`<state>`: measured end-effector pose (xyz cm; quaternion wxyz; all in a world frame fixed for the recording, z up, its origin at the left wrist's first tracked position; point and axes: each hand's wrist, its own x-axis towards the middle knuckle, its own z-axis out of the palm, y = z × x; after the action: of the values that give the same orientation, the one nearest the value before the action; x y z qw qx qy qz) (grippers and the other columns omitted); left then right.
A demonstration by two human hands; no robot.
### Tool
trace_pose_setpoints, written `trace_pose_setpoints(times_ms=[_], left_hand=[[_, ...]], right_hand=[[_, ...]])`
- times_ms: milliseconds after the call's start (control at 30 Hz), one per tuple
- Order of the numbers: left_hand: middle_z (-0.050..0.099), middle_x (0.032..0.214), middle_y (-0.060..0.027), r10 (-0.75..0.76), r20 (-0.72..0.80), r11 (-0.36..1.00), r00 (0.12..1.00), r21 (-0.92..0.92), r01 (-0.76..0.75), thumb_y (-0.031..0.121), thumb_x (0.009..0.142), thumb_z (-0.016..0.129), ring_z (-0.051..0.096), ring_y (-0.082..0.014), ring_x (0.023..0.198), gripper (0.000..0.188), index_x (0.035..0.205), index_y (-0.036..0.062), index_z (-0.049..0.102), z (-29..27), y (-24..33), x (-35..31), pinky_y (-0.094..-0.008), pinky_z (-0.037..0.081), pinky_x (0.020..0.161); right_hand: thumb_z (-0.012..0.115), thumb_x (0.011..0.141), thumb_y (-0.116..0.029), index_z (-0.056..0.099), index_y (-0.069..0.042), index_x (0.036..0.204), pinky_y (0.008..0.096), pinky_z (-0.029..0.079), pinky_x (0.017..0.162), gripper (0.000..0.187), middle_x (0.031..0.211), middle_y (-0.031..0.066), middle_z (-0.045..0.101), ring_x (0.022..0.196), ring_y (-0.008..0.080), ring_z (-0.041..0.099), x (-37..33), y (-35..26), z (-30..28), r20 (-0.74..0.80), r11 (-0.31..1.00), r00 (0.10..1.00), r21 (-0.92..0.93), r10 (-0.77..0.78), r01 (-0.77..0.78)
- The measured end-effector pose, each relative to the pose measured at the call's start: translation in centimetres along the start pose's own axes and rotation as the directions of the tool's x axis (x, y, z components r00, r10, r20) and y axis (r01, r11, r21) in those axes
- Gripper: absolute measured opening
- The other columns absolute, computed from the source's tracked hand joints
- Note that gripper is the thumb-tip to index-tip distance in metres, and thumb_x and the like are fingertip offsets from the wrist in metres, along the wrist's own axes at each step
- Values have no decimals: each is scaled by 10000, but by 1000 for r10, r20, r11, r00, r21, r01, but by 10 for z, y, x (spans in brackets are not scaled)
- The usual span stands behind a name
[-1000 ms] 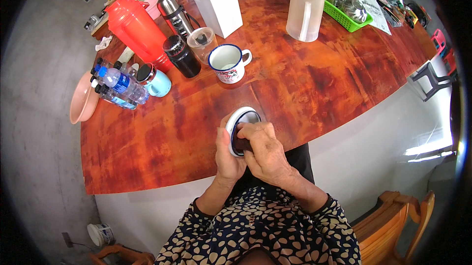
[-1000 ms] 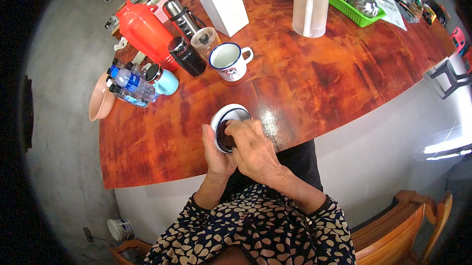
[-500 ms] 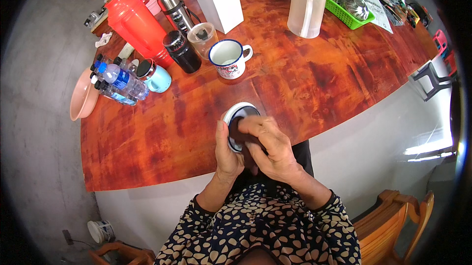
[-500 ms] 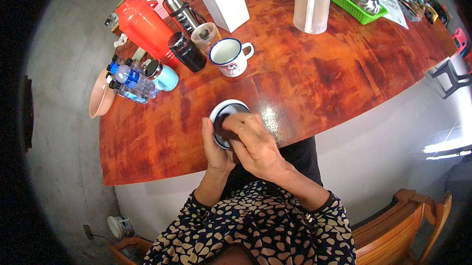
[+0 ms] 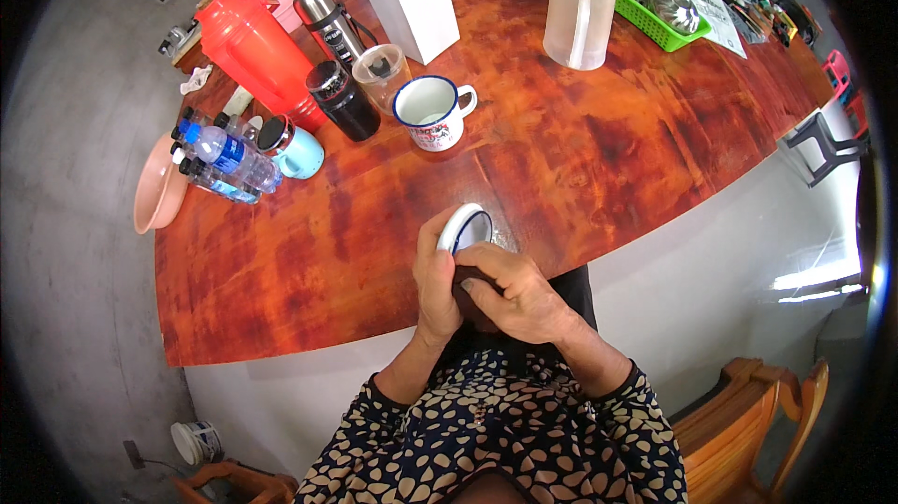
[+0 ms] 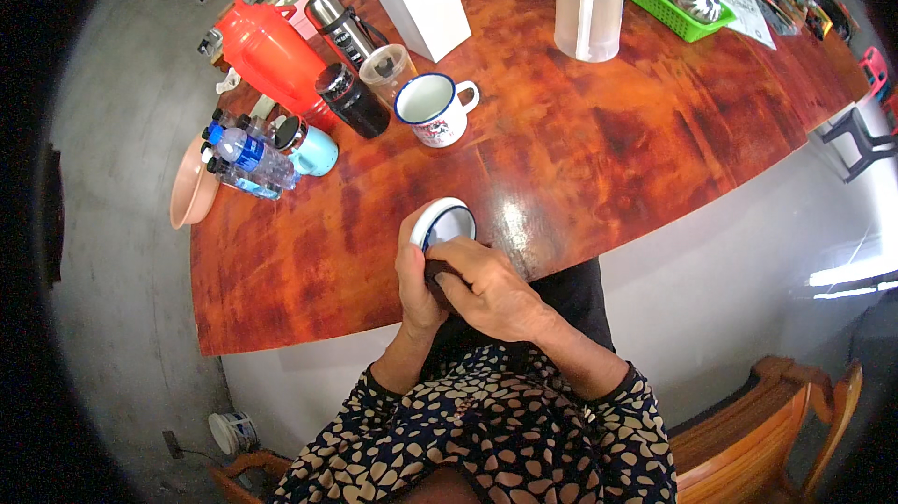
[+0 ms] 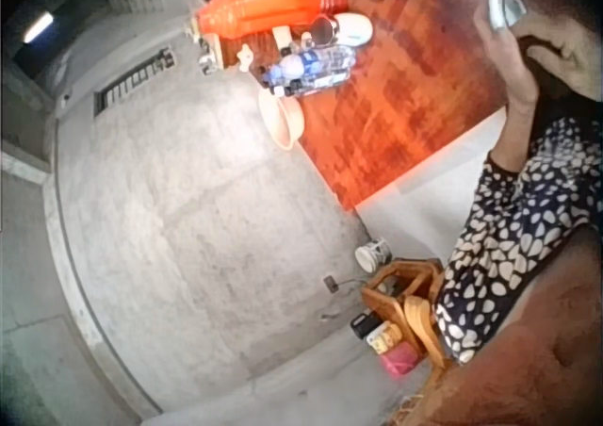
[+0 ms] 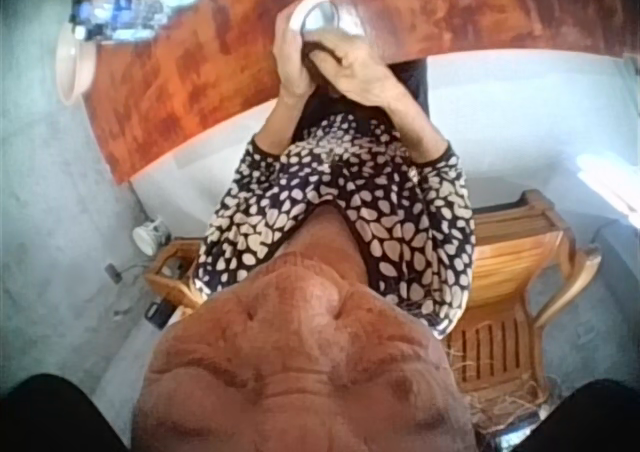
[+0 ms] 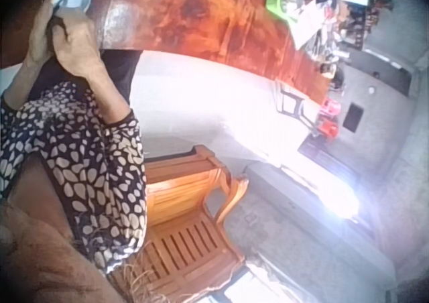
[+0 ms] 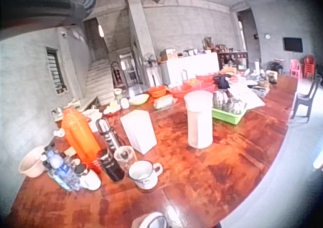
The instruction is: The person scrubs a white ceramic lid and a white mug with a blue rim using a dark brown sponge. They clean the interior and exterior surfaces of both items thoroughly while seated at a wooden table.
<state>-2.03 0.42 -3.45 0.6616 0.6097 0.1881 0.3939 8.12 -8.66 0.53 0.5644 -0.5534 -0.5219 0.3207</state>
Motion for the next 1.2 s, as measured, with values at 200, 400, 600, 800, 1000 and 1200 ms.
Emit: trace_pose_setpoints(times_ms=[200,400,600,800,1000,1200], left_hand=[[501,1268,-119,92,-4,995,996,28,-92,527,956,365,476,-212,1168,652,1337,1,419,11,11,-1,-365,363,1019],[552,1174,-128,49,-72,998,996,-37,-51,526,962,373,544,-204,1033,628,1295,-1,447,5,9,5,-334,441,895],[561,1210,-109,-254,-53,863,966,-463,202,512,978,354,553,-224,1106,587,1302,31,448,1,0,2,-366,442,962],[536,1196,-130,10,-18,996,1000,-86,-12,466,930,423,545,-219,1070,602,1309,-1,440,25,22,7,-362,429,952],[530,1198,-139,-6,1,994,1000,-113,6,466,903,505,532,-200,1062,653,1301,-44,421,20,7,8,-330,430,919],[515,1222,-124,-94,20,942,995,-323,95,513,968,350,521,-225,1098,611,1340,29,385,6,-22,4,-366,415,952]], right_hand=[[530,921,-10,566,15,1179,287,472,883,262,1059,82,626,983,158,585,7,9,16,-254,836,935,543,247,-74],[601,829,15,553,-1,1129,379,500,826,304,1040,173,599,959,329,612,3,7,0,25,977,977,-17,-210,211],[607,805,12,552,-3,1084,421,511,794,285,1019,186,599,949,379,603,-4,3,-22,-21,949,979,-249,-204,193],[612,744,-49,583,30,1045,426,528,729,313,971,162,564,857,350,576,0,11,-1,-86,790,952,-582,-295,192],[550,840,8,566,33,1063,369,512,772,225,970,199,603,917,332,615,-3,6,-21,-12,984,997,159,-81,81],[560,891,-11,522,19,1175,305,489,796,287,992,102,607,935,162,585,0,13,-20,-115,971,979,152,-167,184]])
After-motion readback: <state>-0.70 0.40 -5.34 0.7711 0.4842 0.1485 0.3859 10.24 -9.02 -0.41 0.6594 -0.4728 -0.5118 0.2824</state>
